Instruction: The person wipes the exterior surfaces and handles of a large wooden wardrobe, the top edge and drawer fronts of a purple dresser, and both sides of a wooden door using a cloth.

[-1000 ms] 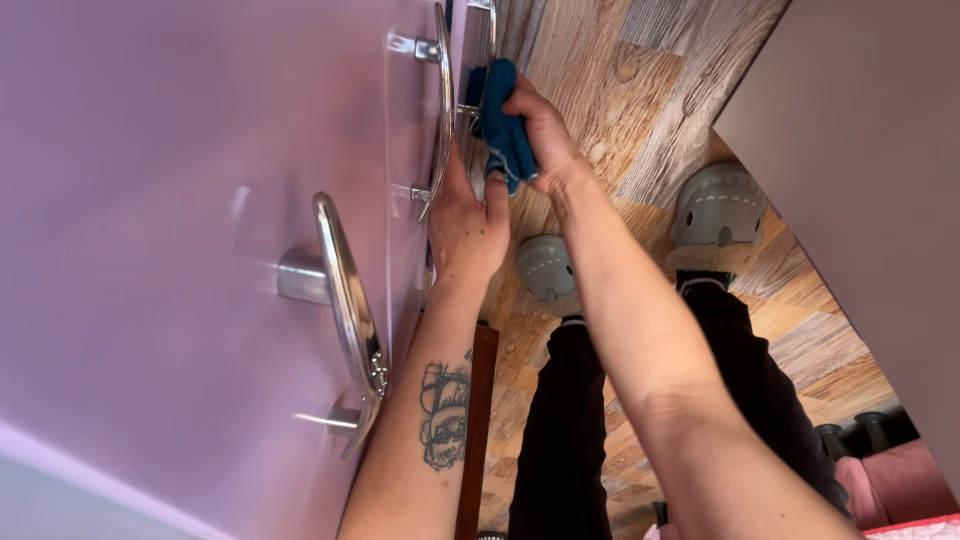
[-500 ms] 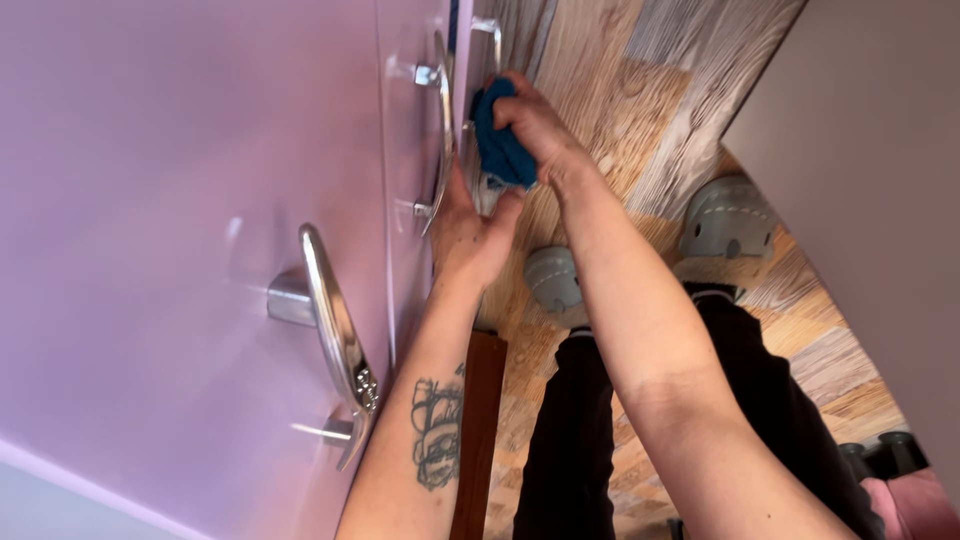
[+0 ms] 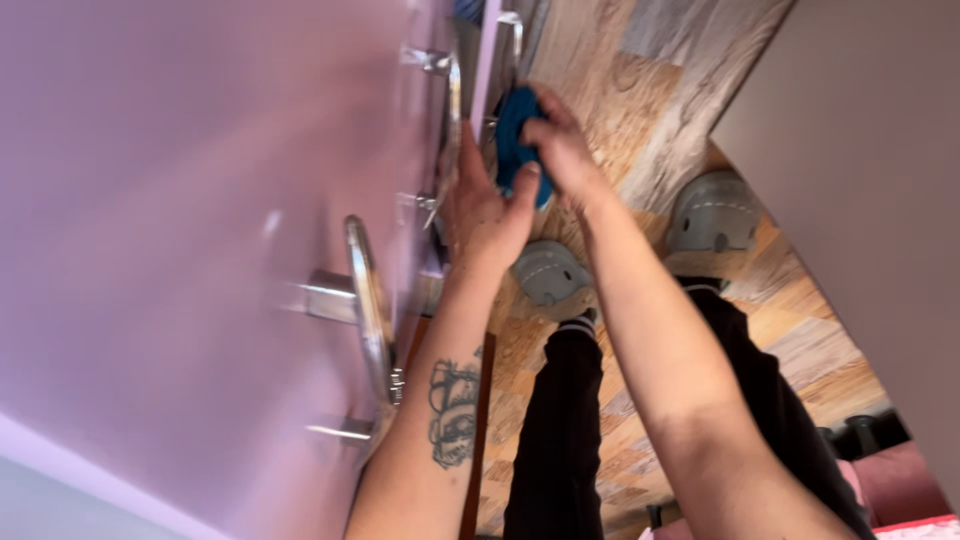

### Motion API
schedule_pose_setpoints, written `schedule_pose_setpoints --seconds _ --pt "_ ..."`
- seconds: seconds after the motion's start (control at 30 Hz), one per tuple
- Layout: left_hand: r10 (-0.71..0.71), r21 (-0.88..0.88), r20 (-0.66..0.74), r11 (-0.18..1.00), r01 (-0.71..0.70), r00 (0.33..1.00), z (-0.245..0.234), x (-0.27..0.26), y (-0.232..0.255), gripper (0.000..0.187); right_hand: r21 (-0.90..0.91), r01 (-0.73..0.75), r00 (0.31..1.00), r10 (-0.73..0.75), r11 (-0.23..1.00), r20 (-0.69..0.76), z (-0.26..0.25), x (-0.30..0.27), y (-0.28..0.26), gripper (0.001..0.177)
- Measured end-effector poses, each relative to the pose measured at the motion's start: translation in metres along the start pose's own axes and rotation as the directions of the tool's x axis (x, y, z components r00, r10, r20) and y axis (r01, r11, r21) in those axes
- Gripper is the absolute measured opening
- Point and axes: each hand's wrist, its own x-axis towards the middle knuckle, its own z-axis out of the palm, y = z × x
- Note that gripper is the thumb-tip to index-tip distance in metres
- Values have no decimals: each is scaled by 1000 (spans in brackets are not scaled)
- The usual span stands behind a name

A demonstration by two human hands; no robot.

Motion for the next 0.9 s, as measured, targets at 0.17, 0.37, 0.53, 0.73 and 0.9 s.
schedule_pose_setpoints --seconds 0.17,0.37,0.53,0.73,0.9 --pt "-73 -328 105 939 104 992 -1 20 1 90 177 66 996 -54 982 -69 0 -31 16 58" --pt "84 -328 -135 937 -124 987 20 8 -18 79 293 123 948 -25 948 -317 13 -55 15 49" --pt "375 -199 -390 858 -474 841 22 -36 -18 59 -170 69 990 -88 983 -111 56 -100 63 39" --pt "176 -418 -314 857 -302 933 22 -46 -24 38 222 128 991 -132 967 2 46 -81 121 20" --pt "233 -402 -379 831 -386 896 11 -46 -18 37 130 174 985 -171 976 -38 58 -84 93 29"
